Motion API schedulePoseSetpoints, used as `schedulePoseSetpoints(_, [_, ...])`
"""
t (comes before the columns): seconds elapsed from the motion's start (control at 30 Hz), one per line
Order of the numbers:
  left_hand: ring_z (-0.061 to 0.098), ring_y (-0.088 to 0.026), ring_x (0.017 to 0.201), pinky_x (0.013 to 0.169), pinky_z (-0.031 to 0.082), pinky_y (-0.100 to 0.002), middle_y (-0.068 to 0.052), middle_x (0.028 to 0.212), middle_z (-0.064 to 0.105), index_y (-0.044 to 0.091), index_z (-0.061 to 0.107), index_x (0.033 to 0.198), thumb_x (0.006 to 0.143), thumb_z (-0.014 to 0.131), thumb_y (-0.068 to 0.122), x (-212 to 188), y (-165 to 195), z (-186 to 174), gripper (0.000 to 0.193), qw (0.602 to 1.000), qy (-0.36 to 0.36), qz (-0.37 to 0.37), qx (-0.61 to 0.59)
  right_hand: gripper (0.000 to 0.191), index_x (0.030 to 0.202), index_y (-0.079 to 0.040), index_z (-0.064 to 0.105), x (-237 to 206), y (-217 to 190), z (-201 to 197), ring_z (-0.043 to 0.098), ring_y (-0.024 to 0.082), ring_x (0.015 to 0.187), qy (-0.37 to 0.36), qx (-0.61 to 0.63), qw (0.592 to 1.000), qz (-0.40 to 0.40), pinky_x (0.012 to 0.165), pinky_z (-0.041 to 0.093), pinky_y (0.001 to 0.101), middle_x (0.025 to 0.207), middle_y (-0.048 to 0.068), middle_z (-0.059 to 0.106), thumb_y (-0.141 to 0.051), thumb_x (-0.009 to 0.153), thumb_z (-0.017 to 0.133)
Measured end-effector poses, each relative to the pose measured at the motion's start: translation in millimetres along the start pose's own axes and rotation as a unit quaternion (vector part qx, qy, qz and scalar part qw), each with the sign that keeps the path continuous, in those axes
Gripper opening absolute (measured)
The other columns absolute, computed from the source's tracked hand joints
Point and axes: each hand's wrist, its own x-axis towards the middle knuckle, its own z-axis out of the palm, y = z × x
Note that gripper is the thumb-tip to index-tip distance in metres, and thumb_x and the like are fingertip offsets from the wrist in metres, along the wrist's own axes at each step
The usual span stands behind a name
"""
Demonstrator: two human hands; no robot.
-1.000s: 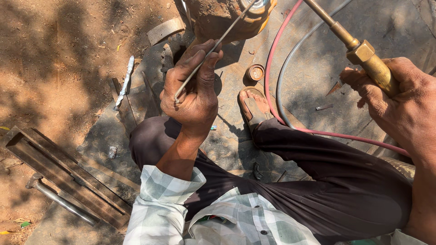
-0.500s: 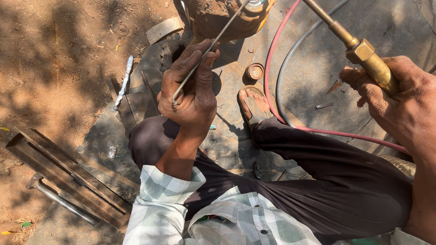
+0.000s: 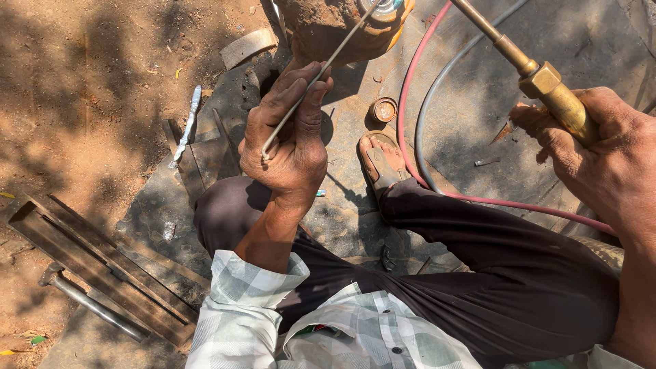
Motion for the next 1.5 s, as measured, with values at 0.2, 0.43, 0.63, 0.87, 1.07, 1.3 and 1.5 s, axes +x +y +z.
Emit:
schedulePoseSetpoints(0.2, [0.076, -0.026, 0.108, 0.093, 0.069, -0.034, -0.026, 0.119, 0.071, -0.006, 0.06, 0.12, 0.106, 0.068, -0.007, 0, 1, -2, 0.016, 1.0, -0.004, -0.004, 0.019, 0.023, 0.118, 0.011, 0.058, -2, 3, 1, 0.073, 0.021, 0.096, 0.009, 0.029, 1.0, -0.006, 0.077, 0.061, 0.0315, 0.112, 0.018, 0.073, -0.006, 0.103, 0.061])
schedulePoseSetpoints(0.43, [0.076, -0.026, 0.109, 0.093, 0.069, -0.033, -0.025, 0.124, 0.071, -0.005, 0.059, 0.118, 0.107, 0.068, -0.004, 1, 4, -3, 0.015, 0.999, -0.023, -0.005, 0.04, 0.025, 0.127, 0.01, 0.06, -1, 10, -1, 0.074, 0.025, 0.099, -0.012, -0.02, 1.0, 0.003, 0.079, 0.063, 0.0334, 0.111, 0.02, 0.074, -0.003, 0.106, 0.063])
schedulePoseSetpoints(0.63, [0.077, -0.025, 0.106, 0.091, 0.069, -0.032, -0.025, 0.121, 0.072, -0.005, 0.06, 0.116, 0.106, 0.07, -0.004, 3, 6, 0, 0.014, 0.999, -0.018, -0.005, 0.049, 0.023, 0.123, 0.01, 0.056, 0, 9, 0, 0.071, 0.024, 0.108, -0.008, 0.051, 0.999, -0.016, 0.08, 0.061, 0.0309, 0.118, 0.02, 0.071, 0.003, 0.101, 0.057])
schedulePoseSetpoints(0.87, [0.077, -0.024, 0.104, 0.09, 0.068, -0.032, -0.025, 0.118, 0.072, -0.005, 0.06, 0.116, 0.107, 0.069, -0.003, 4, 6, -2, 0.013, 0.999, -0.015, -0.003, 0.051, 0.023, 0.128, 0.009, 0.057, -2, 18, -1, 0.072, 0.025, 0.112, -0.017, 0.041, 0.999, -0.018, 0.083, 0.062, 0.0308, 0.122, 0.02, 0.072, 0.003, 0.105, 0.057])
schedulePoseSetpoints(1.07, [0.076, -0.024, 0.106, 0.092, 0.068, -0.032, -0.026, 0.117, 0.072, -0.005, 0.059, 0.117, 0.108, 0.068, -0.003, 2, 7, -1, 0.013, 0.999, -0.011, -0.013, 0.044, 0.023, 0.125, 0.009, 0.055, 0, 25, 1, 0.071, 0.023, 0.111, -0.022, 0.078, 0.996, -0.022, 0.081, 0.061, 0.0298, 0.121, 0.019, 0.072, 0.001, 0.104, 0.056])
schedulePoseSetpoints(1.3, [0.077, -0.025, 0.105, 0.09, 0.068, -0.032, -0.026, 0.116, 0.072, -0.005, 0.06, 0.115, 0.107, 0.069, -0.005, 3, 4, -2, 0.012, 0.999, -0.015, -0.005, 0.035, 0.025, 0.129, 0.01, 0.058, -3, 20, 0, 0.073, 0.024, 0.108, -0.024, 0.033, 0.999, -0.004, 0.081, 0.063, 0.033, 0.122, 0.021, 0.073, 0.004, 0.105, 0.057])
schedulePoseSetpoints(1.5, [0.077, -0.024, 0.102, 0.089, 0.068, -0.032, -0.026, 0.117, 0.072, -0.005, 0.059, 0.116, 0.106, 0.068, -0.006, 3, 4, -1, 0.013, 0.999, -0.001, -0.002, 0.039, 0.022, 0.121, 0.012, 0.058, -2, 11, 0, 0.073, 0.025, 0.101, -0.004, 0.009, 1.0, -0.021, 0.076, 0.062, 0.0332, 0.113, 0.021, 0.073, 0.004, 0.101, 0.058])
